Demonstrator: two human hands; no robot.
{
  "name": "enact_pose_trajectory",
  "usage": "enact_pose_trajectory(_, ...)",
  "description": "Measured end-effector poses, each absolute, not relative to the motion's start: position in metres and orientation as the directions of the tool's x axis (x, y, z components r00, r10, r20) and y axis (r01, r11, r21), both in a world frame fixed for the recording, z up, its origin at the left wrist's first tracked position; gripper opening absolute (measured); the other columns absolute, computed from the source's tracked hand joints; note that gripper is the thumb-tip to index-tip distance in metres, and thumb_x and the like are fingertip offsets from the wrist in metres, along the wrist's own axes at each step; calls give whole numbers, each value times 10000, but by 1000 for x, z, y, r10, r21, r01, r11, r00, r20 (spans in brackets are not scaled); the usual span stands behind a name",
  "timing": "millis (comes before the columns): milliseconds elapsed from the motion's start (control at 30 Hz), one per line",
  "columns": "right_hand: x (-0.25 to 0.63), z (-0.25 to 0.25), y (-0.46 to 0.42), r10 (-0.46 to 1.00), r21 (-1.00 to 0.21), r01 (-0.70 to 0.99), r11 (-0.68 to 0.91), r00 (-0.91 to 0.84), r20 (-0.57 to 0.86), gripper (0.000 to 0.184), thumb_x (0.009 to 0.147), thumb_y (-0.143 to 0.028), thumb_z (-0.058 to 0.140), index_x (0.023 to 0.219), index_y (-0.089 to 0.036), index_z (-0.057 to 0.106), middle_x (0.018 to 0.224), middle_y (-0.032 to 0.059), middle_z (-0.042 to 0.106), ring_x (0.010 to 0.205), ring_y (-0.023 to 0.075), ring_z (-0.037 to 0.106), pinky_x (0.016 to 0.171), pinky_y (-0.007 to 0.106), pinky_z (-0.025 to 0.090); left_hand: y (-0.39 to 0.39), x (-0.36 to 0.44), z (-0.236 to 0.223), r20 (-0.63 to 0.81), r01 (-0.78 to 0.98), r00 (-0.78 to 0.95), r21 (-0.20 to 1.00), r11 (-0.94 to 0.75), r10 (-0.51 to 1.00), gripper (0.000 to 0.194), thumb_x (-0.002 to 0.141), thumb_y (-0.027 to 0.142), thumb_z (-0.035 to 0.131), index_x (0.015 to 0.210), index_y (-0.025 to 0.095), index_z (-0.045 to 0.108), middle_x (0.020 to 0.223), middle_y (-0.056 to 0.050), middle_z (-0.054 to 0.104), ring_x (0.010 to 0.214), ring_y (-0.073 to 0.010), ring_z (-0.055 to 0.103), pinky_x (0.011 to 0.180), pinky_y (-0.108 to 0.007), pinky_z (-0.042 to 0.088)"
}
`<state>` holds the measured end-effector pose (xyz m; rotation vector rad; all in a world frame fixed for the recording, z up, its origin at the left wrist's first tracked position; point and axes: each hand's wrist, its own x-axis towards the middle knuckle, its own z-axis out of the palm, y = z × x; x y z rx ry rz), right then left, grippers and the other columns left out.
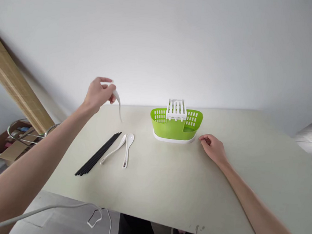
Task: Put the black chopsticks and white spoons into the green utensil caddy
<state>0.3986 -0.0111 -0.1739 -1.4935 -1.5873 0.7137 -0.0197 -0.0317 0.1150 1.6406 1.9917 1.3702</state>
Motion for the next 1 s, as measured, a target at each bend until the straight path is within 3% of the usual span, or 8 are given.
enact_pose_trajectory(100, 398, -174, -12, 983, -846, 519, 127, 51, 179, 238, 806, -338, 545, 908, -243, 738, 928, 39, 772, 791, 208, 662, 770, 346, 494, -44, -38, 99, 125, 782, -295, 601, 164, 947, 356, 792, 188, 683, 1134, 174, 584, 568, 42, 653, 493, -156, 622, 532, -262, 480)
enact_pose_trajectory(233, 398, -172, -13, 984, -845, 522, 113, 57, 167, 245, 798, -340, 543, 907, -241, 738, 904, 40, 766, 778, 211, 658, 763, 349, 495, -49, -52, 70, -91, 886, -270, 367, 284, 959, 457, 779, 251, 658, 1218, 129, 624, 585, 9, 697, 561, -183, 677, 565, -256, 486)
enact_pose_trajectory(467, 397, -169, -14, 985, -846, 524, 100, 65, 157, 245, 795, -339, 542, 904, -242, 738, 928, 45, 771, 809, 219, 664, 777, 354, 496, -42, -60, 27, -313, 904, -305, 203, 377, 899, 609, 747, 261, 657, 1330, 89, 625, 620, -34, 735, 594, -209, 701, 560, -255, 483)
enact_pose_trajectory(667, 398, -171, -14, 986, -845, 526, 98, 64, 155, 247, 801, -340, 538, 910, -244, 737, 892, 36, 762, 783, 213, 654, 765, 350, 494, -36, -59, 6, -393, 870, -331, 224, 439, 858, 510, 735, 225, 665, 1229, 101, 663, 623, -45, 748, 592, -193, 719, 627, -239, 532)
enact_pose_trajectory(1000, 399, -173, -12, 983, -841, 528, 120, 58, 177, 239, 812, -329, 545, 918, -243, 741, 896, 39, 763, 781, 214, 652, 766, 353, 494, -30, -60, -16, -453, 803, -352, 304, 513, 819, 372, 706, 246, 759, 1065, 167, 701, 590, -62, 731, 669, -257, 770, 628, -277, 578)
